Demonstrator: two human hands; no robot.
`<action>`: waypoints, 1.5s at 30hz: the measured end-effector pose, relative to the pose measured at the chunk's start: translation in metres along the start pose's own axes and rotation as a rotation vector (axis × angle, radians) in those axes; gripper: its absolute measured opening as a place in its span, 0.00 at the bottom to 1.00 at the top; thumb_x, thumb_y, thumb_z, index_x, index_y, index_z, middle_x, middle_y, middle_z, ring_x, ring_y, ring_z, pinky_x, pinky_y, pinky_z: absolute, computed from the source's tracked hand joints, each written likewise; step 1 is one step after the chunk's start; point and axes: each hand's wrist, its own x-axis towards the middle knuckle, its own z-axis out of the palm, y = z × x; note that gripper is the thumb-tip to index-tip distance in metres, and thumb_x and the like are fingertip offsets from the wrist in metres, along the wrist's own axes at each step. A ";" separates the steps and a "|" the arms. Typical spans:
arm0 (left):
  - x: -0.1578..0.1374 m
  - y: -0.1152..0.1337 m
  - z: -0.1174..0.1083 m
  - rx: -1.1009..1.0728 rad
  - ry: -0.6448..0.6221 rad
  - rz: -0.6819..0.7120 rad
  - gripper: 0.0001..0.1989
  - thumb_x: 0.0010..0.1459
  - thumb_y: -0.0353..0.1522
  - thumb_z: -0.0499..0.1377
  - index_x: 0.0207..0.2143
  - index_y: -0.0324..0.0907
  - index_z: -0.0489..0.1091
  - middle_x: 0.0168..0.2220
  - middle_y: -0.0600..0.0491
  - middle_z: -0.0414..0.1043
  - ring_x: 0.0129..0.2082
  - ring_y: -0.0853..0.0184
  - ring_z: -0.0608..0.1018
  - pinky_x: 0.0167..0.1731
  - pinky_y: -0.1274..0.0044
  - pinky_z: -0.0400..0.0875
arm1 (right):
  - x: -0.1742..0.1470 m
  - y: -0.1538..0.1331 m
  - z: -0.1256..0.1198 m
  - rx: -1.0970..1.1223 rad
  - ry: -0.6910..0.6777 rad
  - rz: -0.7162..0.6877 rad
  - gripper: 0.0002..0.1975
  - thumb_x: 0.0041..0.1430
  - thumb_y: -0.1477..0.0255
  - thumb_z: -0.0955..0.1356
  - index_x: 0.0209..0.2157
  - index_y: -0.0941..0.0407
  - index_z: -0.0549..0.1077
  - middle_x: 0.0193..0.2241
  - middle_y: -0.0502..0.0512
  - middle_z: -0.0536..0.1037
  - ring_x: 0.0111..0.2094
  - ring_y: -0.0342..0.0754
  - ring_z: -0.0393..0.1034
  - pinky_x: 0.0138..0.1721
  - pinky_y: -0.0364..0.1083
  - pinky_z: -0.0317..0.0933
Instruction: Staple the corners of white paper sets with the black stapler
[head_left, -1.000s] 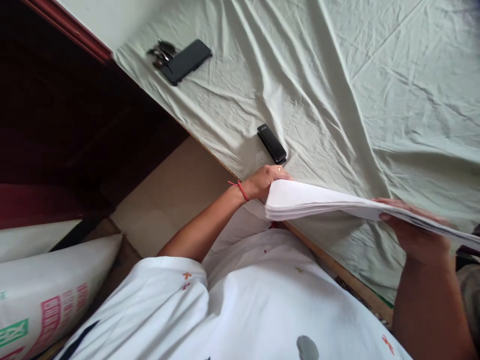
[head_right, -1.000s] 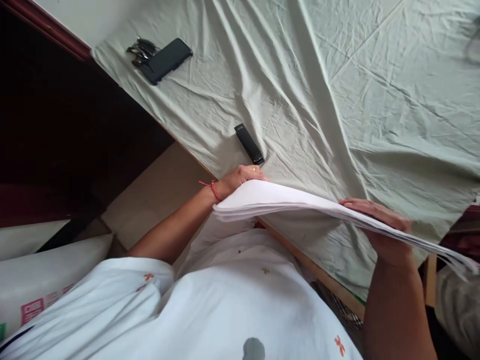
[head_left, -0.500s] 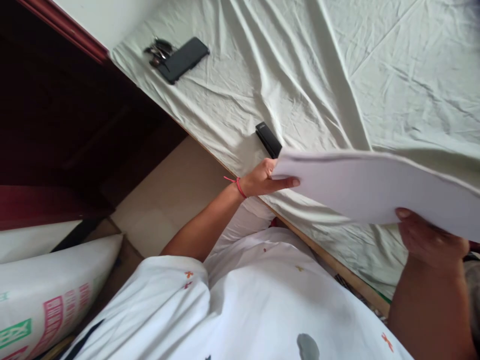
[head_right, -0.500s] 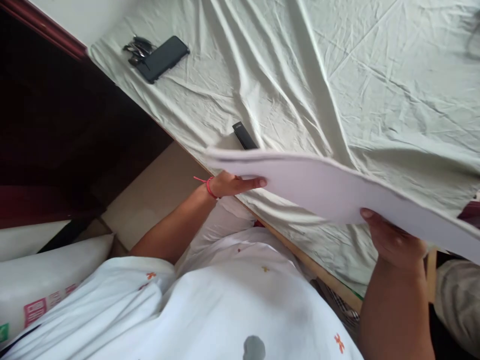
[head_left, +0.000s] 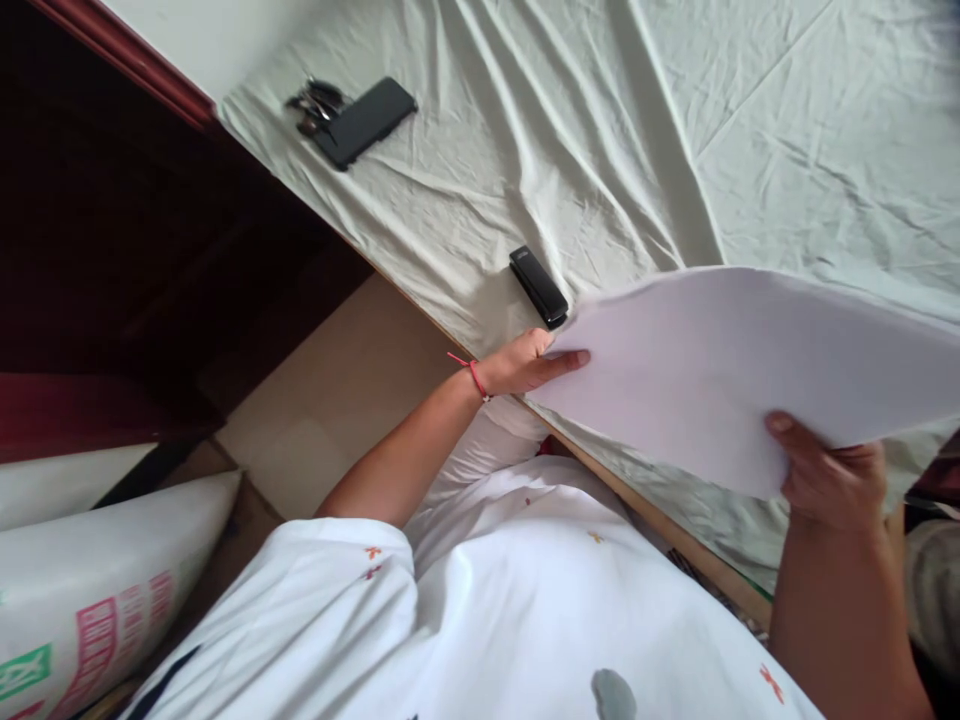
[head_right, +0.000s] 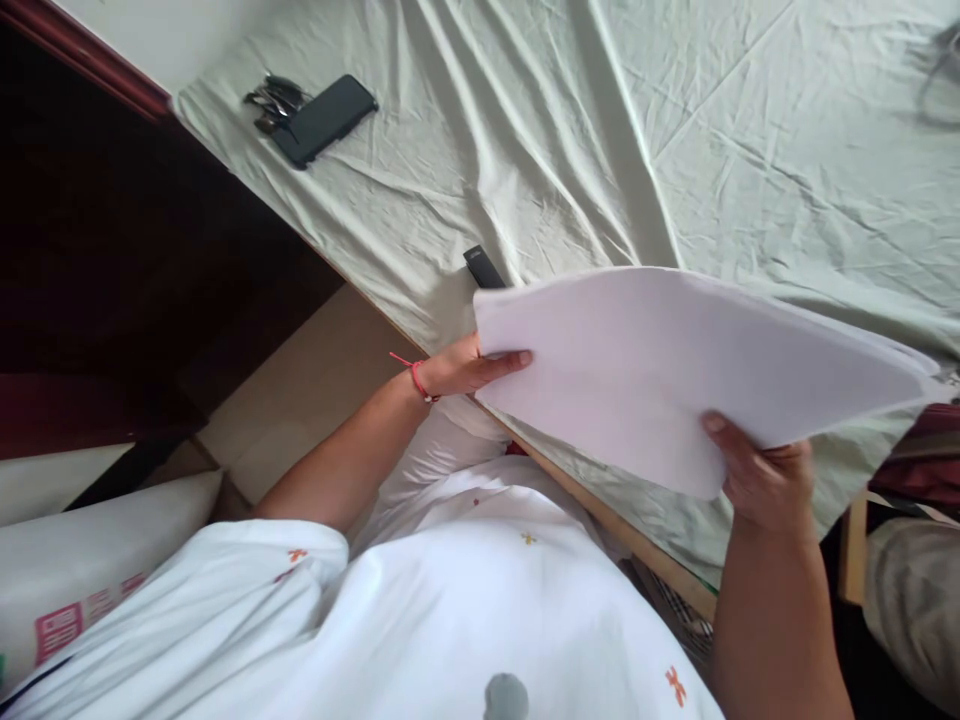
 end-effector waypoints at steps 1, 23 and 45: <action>-0.001 0.001 0.000 -0.058 -0.026 -0.032 0.26 0.59 0.53 0.61 0.35 0.36 0.77 0.29 0.50 0.76 0.33 0.64 0.78 0.33 0.75 0.74 | -0.003 -0.001 0.001 0.018 0.044 0.015 0.22 0.31 0.69 0.83 0.32 0.56 0.79 0.38 0.53 0.81 0.43 0.48 0.75 0.54 0.52 0.70; -0.011 0.006 -0.006 -0.205 0.252 -0.424 0.06 0.60 0.22 0.61 0.36 0.38 0.66 0.19 0.62 0.68 0.11 0.80 0.64 0.14 0.86 0.52 | -0.020 0.013 0.003 0.070 0.228 0.409 0.27 0.24 0.70 0.84 0.33 0.59 0.83 0.35 0.55 0.85 0.30 0.43 0.78 0.33 0.37 0.75; 0.003 -0.033 -0.021 0.819 0.555 0.382 0.22 0.70 0.29 0.46 0.60 0.44 0.71 0.63 0.46 0.71 0.68 0.61 0.67 0.69 0.62 0.58 | -0.036 0.027 0.045 0.132 0.320 0.256 0.19 0.31 0.71 0.83 0.30 0.59 0.81 0.32 0.52 0.84 0.31 0.43 0.77 0.36 0.40 0.74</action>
